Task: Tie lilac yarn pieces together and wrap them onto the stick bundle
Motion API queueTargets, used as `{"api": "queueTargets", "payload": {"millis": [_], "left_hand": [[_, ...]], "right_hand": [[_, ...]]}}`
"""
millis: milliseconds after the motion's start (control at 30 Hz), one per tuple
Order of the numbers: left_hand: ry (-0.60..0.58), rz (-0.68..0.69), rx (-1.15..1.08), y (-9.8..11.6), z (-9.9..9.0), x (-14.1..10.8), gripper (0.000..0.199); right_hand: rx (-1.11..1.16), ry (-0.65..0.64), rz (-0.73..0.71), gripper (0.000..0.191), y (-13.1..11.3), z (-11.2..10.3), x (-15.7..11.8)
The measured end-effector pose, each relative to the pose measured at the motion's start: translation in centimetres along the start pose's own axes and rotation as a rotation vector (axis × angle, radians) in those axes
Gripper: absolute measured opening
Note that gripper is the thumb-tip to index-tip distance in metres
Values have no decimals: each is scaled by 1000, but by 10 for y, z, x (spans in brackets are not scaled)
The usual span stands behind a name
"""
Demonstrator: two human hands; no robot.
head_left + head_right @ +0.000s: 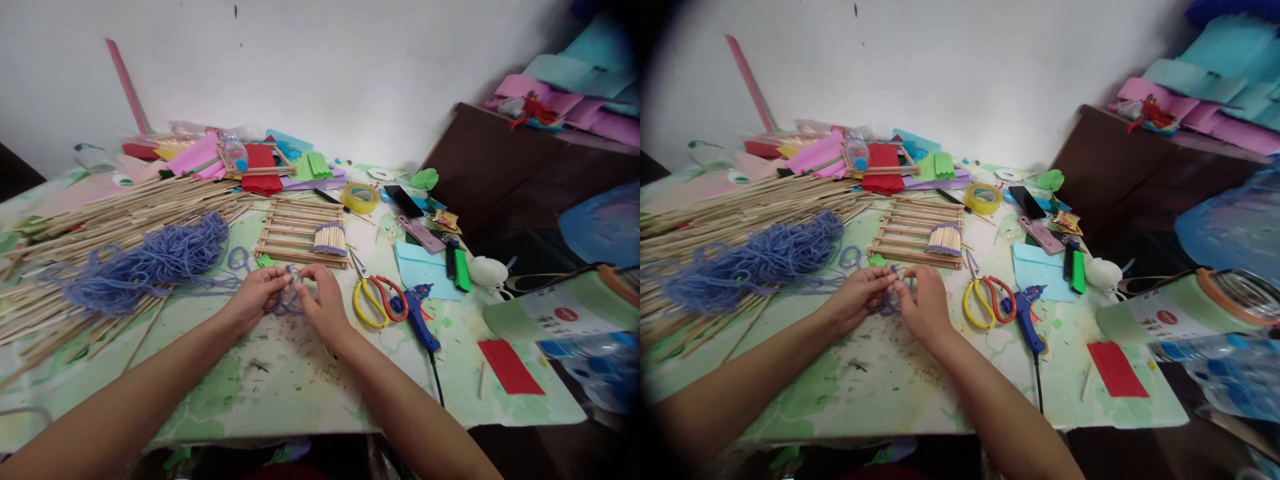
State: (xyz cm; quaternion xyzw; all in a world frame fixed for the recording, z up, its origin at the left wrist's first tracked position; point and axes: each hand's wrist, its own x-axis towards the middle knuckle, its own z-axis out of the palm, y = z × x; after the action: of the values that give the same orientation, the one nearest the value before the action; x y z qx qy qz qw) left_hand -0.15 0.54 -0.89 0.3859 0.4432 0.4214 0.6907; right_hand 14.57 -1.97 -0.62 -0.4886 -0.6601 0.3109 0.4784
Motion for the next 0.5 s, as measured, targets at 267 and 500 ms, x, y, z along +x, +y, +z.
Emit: {"api": "queueTargets", "payload": {"millis": [267, 500], "left_hand": [[-30, 46, 261, -1, -2, -3, 22], [0, 25, 359, 9, -4, -1, 29]], "right_hand": [[644, -255, 562, 24, 8, 7, 6], [-83, -220, 218, 24, 14, -14, 21]]}}
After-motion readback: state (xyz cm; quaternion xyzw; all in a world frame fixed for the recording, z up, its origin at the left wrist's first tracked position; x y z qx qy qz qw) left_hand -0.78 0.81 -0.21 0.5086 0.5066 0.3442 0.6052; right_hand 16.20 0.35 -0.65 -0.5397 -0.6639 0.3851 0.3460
